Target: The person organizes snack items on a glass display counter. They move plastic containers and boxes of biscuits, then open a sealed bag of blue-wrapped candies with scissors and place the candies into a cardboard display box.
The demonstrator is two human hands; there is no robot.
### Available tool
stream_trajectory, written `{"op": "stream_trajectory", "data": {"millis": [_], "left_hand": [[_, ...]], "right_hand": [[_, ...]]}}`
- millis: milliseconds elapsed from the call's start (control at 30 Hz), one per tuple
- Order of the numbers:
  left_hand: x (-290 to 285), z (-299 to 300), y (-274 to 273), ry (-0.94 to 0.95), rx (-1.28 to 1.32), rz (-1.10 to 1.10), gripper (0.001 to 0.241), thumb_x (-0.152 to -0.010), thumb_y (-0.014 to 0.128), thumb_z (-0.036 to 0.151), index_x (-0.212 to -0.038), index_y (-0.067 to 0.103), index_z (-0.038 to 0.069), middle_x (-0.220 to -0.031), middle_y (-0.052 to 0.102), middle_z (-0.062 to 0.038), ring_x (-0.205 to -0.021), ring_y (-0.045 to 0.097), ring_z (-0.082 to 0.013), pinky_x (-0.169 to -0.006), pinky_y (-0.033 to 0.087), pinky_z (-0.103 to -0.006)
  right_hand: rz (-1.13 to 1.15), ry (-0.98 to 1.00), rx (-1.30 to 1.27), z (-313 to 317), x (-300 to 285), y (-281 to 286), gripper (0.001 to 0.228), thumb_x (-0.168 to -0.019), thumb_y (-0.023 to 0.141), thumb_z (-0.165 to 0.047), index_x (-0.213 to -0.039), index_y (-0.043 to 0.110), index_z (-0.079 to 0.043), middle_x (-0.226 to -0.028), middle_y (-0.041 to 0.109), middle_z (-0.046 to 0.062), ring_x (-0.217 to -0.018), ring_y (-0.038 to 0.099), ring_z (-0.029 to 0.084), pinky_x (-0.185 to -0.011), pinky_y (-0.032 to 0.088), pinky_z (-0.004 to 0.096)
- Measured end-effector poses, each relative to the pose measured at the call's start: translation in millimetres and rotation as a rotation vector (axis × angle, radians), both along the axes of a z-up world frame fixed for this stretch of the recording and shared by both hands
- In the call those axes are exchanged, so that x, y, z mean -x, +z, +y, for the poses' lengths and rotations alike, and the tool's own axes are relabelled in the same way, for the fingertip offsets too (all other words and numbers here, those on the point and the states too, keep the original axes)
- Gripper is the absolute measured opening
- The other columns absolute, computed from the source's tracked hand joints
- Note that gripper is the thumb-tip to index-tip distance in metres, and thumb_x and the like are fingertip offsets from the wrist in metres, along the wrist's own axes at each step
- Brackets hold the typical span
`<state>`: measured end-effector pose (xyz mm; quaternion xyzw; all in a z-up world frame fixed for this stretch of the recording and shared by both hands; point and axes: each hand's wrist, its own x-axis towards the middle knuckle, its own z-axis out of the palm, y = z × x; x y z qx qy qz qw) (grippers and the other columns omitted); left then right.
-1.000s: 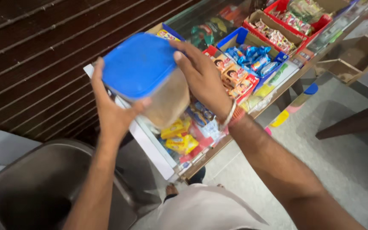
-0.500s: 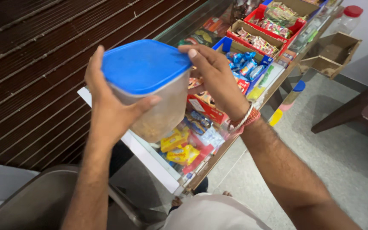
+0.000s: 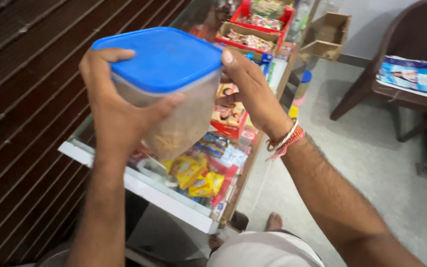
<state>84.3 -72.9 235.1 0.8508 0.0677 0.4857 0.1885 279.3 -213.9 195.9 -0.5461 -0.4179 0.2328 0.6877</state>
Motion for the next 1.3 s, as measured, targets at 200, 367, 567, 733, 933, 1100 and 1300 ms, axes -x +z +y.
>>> {"op": "stream_trajectory", "data": {"millis": [200,367,567,733,933,1100,1300], "left_hand": [[-28.2,-9.5,-38.3,-0.301,0.127,-0.006,0.091,-0.073,0.1,0.04,-0.139,0.047,0.008,-0.136,0.045,-0.01,-0.131,0.049,-0.022,-0.115,0.043,-0.0357],[-87.4,-55.1,-42.7,-0.686,0.437,0.011,0.098,-0.067,0.095,0.049,-0.143,0.046,0.011,-0.132,0.046,-0.006,-0.128,0.05,-0.0186,-0.114,0.044,-0.0339],[-181.8,-134.2,-51.8,-0.692,0.261,0.143,0.109,-0.052,0.101,0.04,-0.143,0.048,0.011,-0.148,0.042,-0.012,-0.143,0.047,-0.0265,-0.125,0.04,-0.0401],[-273.8,-199.1,-53.2,-0.726,0.228,0.258,0.123,-0.045,0.102,0.038,-0.15,0.043,0.01,-0.154,0.043,-0.015,-0.149,0.043,-0.0318,-0.125,0.036,-0.0448],[-361.4,-248.3,-63.5,-0.879,0.546,0.29,0.14,-0.049,0.1,0.047,-0.162,0.026,0.009,-0.164,0.037,-0.014,-0.153,0.039,-0.0288,-0.124,0.034,-0.0455],[-426.4,-257.2,-89.4,-0.706,0.465,0.115,0.108,-0.058,0.096,0.044,-0.147,0.049,0.005,-0.151,0.05,-0.011,-0.135,0.055,-0.0231,-0.106,0.053,-0.0364],[-520.0,-242.2,-118.8,-0.57,0.728,0.069,0.055,-0.085,0.082,0.033,-0.129,0.072,0.003,-0.122,0.065,-0.01,-0.097,0.064,-0.013,-0.082,0.055,-0.025]], "right_hand": [[-0.052,-0.198,0.042,-62.1,-37.1,10.2,0.066,-0.099,0.043,-0.058,-0.14,0.062,-0.009,-0.129,0.07,0.002,-0.115,0.066,0.012,-0.08,0.058,0.031],[0.164,-0.1,0.016,-114.0,-92.7,-4.6,0.065,-0.101,0.052,-0.055,-0.141,0.06,-0.005,-0.131,0.066,0.005,-0.118,0.061,0.012,-0.101,0.051,0.032],[0.392,-0.054,0.096,-213.2,-176.1,-22.3,0.064,-0.096,0.053,-0.053,-0.132,0.063,-0.002,-0.119,0.072,0.008,-0.104,0.068,0.015,-0.09,0.057,0.03],[0.315,-0.281,0.162,-288.9,-235.8,-34.5,0.046,-0.098,0.06,-0.038,-0.124,0.067,-0.001,-0.102,0.07,0.004,-0.087,0.066,0.009,-0.073,0.055,0.026],[0.384,-0.451,0.068,-351.4,-300.7,-50.0,0.033,-0.097,0.061,-0.025,-0.119,0.068,0.0,-0.095,0.069,0.004,-0.082,0.064,0.009,-0.07,0.053,0.025],[0.38,-0.604,-0.06,-368.8,-346.4,-59.5,0.03,-0.1,0.061,-0.024,-0.118,0.068,-0.001,-0.096,0.066,0.002,-0.087,0.061,0.009,-0.074,0.051,0.025],[0.424,-0.772,0.075,-345.1,-423.8,-59.0,0.032,-0.09,0.062,-0.029,-0.117,0.064,-0.01,-0.101,0.069,0.0,-0.092,0.064,0.011,-0.074,0.057,0.037]]}}
